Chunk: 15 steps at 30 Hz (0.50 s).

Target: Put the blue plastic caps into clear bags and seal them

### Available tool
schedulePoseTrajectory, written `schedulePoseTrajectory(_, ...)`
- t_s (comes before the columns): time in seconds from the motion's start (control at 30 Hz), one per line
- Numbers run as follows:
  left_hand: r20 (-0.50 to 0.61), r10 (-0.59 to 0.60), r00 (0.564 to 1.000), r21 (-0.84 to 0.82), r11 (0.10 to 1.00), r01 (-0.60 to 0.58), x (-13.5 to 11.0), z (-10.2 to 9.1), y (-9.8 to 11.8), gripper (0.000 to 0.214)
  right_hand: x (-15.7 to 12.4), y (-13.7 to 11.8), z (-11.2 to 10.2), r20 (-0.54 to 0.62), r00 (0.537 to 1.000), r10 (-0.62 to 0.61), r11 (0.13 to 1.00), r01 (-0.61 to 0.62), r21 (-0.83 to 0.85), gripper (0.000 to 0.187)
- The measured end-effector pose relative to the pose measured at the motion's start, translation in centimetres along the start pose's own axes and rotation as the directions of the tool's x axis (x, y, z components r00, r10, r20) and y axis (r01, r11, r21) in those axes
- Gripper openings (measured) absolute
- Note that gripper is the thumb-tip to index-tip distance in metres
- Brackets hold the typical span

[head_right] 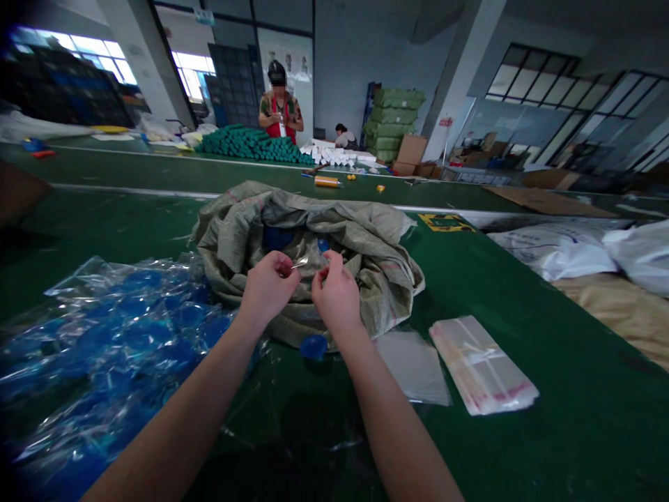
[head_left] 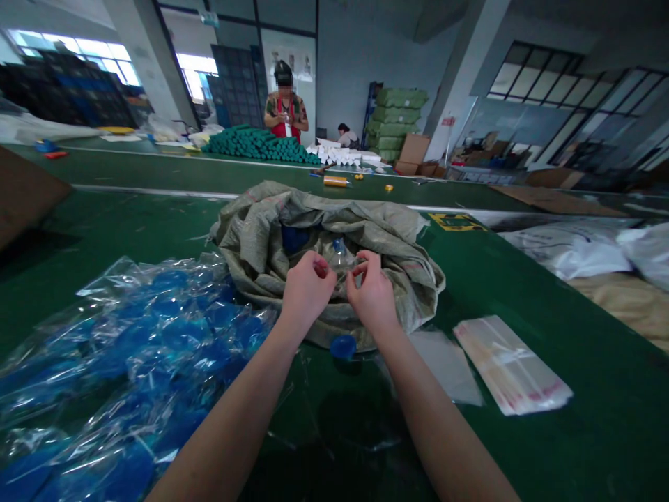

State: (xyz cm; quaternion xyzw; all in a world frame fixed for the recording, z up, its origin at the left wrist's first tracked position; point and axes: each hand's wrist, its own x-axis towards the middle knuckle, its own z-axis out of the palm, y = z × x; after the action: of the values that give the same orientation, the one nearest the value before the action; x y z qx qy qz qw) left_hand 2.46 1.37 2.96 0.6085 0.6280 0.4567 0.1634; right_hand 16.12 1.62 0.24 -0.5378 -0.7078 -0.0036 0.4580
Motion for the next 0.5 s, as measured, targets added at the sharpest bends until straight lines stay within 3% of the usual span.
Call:
schedulePoseTrajectory(0.27, -0.001, 0.0, 1.0, 0.0, 1.0, 0.0, -0.16, 0.08, -0.06, 0.008, -0.08, -0.49, -0.27, -0.023, 0.999, -0.045, 0.995, 0.043, -0.087, 0.038)
schedulePoseTrajectory(0.5, -0.055, 0.095, 0.994, 0.038, 0.995, -0.093, -0.34, -0.23, -0.09, 0.011, 0.07, -0.42, -0.53, 0.032, 0.995, 0.09, 0.996, -0.089, -0.029, 0.035)
